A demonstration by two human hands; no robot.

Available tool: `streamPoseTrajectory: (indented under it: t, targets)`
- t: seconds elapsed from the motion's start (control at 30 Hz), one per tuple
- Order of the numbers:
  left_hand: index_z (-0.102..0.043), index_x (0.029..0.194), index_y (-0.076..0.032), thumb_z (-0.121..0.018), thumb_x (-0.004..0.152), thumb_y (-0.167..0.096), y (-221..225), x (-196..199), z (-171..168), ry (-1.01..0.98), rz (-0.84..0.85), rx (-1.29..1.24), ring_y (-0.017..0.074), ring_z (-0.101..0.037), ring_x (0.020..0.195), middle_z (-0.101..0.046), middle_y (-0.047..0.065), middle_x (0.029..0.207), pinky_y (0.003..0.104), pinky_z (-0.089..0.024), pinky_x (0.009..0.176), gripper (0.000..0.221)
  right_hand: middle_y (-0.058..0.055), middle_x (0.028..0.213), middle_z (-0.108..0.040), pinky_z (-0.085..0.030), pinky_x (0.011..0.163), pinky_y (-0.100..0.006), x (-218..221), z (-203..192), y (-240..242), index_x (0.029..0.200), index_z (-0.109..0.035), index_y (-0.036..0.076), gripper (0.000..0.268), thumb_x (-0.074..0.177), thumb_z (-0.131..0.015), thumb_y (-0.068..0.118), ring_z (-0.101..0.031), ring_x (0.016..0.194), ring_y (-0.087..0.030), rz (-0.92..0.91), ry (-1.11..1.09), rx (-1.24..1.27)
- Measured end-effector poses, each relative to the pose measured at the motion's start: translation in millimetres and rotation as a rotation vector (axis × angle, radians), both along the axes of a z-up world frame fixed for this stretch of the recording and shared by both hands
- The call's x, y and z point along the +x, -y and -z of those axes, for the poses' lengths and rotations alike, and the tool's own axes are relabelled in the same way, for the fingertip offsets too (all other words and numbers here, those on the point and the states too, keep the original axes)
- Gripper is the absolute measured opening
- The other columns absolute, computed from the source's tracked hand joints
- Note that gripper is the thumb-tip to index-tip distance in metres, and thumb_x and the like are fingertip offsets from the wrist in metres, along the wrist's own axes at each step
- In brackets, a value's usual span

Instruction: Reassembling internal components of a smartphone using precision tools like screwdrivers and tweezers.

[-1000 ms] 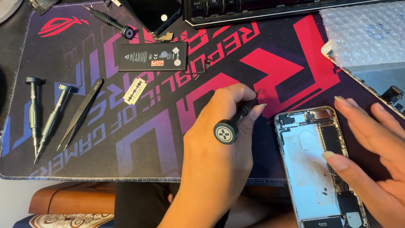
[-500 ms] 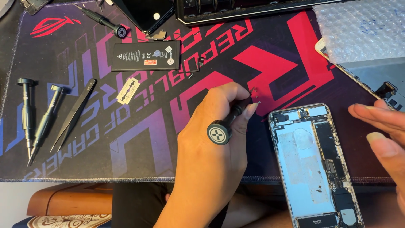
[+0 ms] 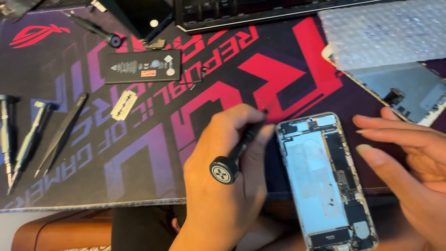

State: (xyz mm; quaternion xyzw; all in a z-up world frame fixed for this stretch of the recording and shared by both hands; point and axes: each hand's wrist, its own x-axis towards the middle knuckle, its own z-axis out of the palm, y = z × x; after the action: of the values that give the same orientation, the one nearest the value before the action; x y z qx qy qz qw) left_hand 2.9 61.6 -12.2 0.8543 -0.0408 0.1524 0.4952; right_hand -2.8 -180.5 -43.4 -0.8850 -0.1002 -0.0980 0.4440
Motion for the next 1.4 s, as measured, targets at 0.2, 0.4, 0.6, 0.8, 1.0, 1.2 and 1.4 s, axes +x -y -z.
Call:
streamPoseTrajectory:
  t: [0.2, 0.4, 0.6, 0.8, 1.0, 1.2, 1.4]
  targets:
    - [-0.059, 0.113, -0.013, -0.051, 0.103, -0.024, 4, 4, 7, -0.009, -0.145, 0.102, 0.0179, -0.068, 0.087, -0.069, -0.001, 0.101, 0.032, -0.053, 0.077, 0.016, -0.015, 0.136, -0.073, -0.039, 0.041, -0.023, 0, -18, -7, 0.107, -0.072, -0.002, 0.019, 0.089, -0.07, 0.003, -0.058, 0.155, -0.026, 0.151, -0.171, -0.209]
    - [-0.058, 0.113, -0.013, -0.053, 0.104, -0.022, 3, 4, 9, -0.001, -0.113, 0.093, 0.0162, -0.062, 0.081, -0.066, -0.002, 0.097, 0.031, -0.051, 0.072, 0.014, -0.027, 0.131, -0.066, -0.035, 0.138, -0.051, 3, -13, -6, 0.109, -0.065, -0.012, 0.023, 0.087, -0.063, -0.007, -0.061, 0.137, -0.035, -0.014, -0.038, -0.118]
    - [-0.057, 0.113, -0.013, -0.052, 0.104, -0.021, 2, 5, 8, 0.009, -0.112, 0.075, 0.0165, -0.062, 0.081, -0.065, -0.001, 0.097, 0.03, -0.051, 0.073, 0.013, -0.027, 0.126, -0.068, -0.036, 0.138, -0.052, 4, -12, -7, 0.108, -0.065, -0.014, 0.023, 0.087, -0.064, -0.006, -0.065, 0.128, -0.034, -0.015, -0.031, -0.128]
    - [-0.056, 0.112, -0.011, -0.053, 0.104, -0.018, 1, 5, 8, 0.007, -0.089, 0.053, 0.0167, -0.059, 0.078, -0.063, -0.001, 0.094, 0.03, -0.049, 0.072, 0.011, -0.027, 0.125, -0.067, -0.035, 0.141, -0.053, 4, -2, 1, 0.11, -0.064, -0.013, 0.022, 0.089, -0.062, -0.006, -0.065, 0.128, -0.035, -0.039, -0.011, -0.138]
    - [-0.056, 0.112, -0.011, -0.052, 0.104, -0.018, 1, 4, 9, 0.039, -0.088, 0.071, 0.0169, -0.063, 0.082, -0.065, -0.001, 0.098, 0.031, -0.051, 0.075, 0.011, -0.026, 0.125, -0.067, -0.035, 0.141, -0.053, 3, -1, 3, 0.111, -0.064, -0.012, 0.023, 0.09, -0.062, -0.005, -0.065, 0.129, -0.034, -0.044, -0.008, -0.149]
    - [-0.056, 0.113, -0.012, -0.052, 0.104, -0.019, 1, 4, 8, 0.037, -0.098, 0.081, 0.0174, -0.065, 0.083, -0.067, 0.0, 0.099, 0.032, -0.051, 0.076, 0.012, -0.027, 0.126, -0.067, -0.035, 0.14, -0.053, 3, -3, 2, 0.111, -0.064, -0.012, 0.023, 0.089, -0.063, -0.005, -0.065, 0.129, -0.034, -0.043, -0.014, -0.158]
    - [-0.056, 0.114, -0.013, -0.053, 0.104, -0.021, 1, 3, 8, 0.014, -0.121, 0.085, 0.0169, -0.065, 0.082, -0.066, -0.002, 0.098, 0.032, -0.052, 0.075, 0.013, -0.027, 0.126, -0.067, -0.034, 0.14, -0.052, 4, -4, 0, 0.111, -0.064, -0.013, 0.024, 0.089, -0.064, -0.005, -0.065, 0.129, -0.034, -0.035, -0.018, -0.167]
